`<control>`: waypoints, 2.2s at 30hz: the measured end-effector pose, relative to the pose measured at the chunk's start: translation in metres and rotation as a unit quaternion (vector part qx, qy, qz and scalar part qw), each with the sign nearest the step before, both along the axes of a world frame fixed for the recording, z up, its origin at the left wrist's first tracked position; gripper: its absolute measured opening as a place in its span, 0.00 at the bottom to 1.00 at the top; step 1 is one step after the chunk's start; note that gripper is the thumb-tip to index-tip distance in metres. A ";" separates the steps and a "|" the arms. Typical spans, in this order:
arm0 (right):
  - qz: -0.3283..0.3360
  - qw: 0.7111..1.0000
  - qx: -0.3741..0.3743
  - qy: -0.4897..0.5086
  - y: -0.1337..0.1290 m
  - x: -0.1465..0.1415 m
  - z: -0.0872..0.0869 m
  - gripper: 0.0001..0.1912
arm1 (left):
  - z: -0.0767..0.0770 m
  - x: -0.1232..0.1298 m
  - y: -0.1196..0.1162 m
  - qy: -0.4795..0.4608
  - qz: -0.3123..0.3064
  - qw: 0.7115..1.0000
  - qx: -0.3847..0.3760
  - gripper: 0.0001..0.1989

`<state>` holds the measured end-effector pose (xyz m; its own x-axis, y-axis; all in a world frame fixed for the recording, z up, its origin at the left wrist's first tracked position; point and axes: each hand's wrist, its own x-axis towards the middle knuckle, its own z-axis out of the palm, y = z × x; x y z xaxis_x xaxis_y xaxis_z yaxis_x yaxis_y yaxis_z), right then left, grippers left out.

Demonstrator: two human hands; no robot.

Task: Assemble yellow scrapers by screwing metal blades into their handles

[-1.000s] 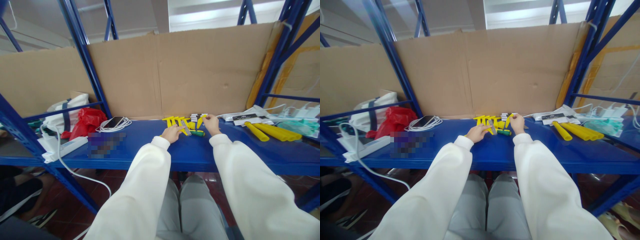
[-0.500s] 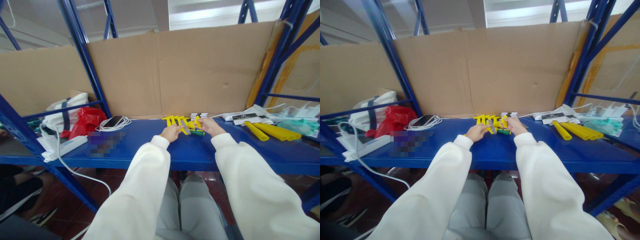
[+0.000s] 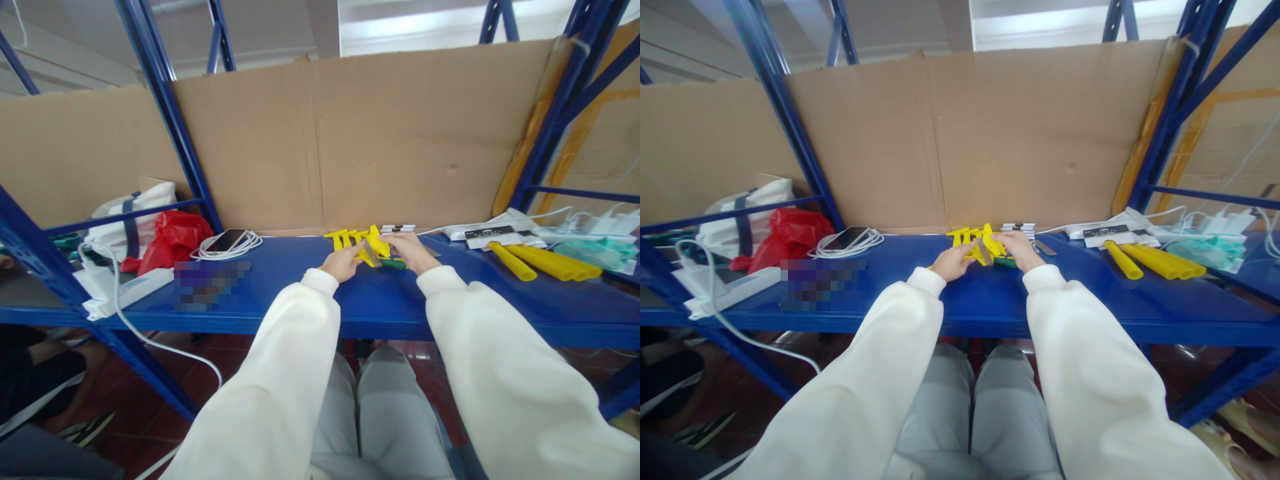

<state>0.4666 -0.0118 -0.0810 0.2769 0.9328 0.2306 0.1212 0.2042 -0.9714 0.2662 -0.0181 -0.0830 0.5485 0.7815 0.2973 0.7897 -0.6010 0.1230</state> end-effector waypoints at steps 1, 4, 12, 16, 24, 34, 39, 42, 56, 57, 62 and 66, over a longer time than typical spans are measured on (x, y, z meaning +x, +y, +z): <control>0.004 1.000 0.002 -0.019 -0.001 -0.001 -0.001 0.18 | 0.000 0.000 0.000 -0.003 0.002 1.000 -0.006 0.32; 0.026 0.998 0.010 -0.052 -0.005 -0.007 -0.002 0.18 | 0.001 0.002 -0.001 -0.008 0.012 1.000 -0.018 0.34; 0.042 0.994 0.021 -0.098 -0.003 -0.012 -0.008 0.14 | 0.002 0.003 -0.002 -0.011 0.010 0.999 -0.031 0.36; 0.024 0.994 0.021 -0.103 0.002 -0.012 -0.011 0.13 | 0.000 0.002 0.000 -0.007 0.008 1.000 -0.028 0.35; 0.035 0.993 0.024 -0.106 0.003 -0.012 -0.013 0.16 | 0.001 0.003 -0.003 -0.011 0.008 0.999 -0.033 0.34; -0.013 0.986 0.041 -0.161 0.005 -0.013 -0.016 0.18 | -0.004 0.002 0.005 -0.030 -0.015 0.999 -0.013 0.34; -0.016 0.986 0.062 -0.153 0.008 -0.011 -0.022 0.20 | -0.006 0.000 0.008 -0.035 -0.029 0.999 0.001 0.33; -0.013 0.986 0.067 -0.151 0.009 -0.011 -0.023 0.19 | -0.007 -0.001 0.010 -0.033 -0.046 0.998 0.014 0.30; -0.015 0.986 0.063 -0.154 0.010 -0.013 -0.025 0.18 | -0.001 0.002 0.001 0.034 -0.027 0.999 0.023 0.27; -0.019 0.987 0.060 -0.150 0.010 -0.013 -0.024 0.18 | -0.001 0.002 0.000 0.035 -0.026 0.999 0.024 0.27; -0.029 0.993 0.042 -0.102 0.006 -0.011 -0.015 0.15 | -0.002 0.002 0.001 0.011 -0.016 0.999 0.039 0.26; 0.029 0.996 0.015 -0.088 -0.002 -0.007 -0.007 0.16 | 0.000 0.002 -0.001 0.012 -0.013 0.999 0.044 0.27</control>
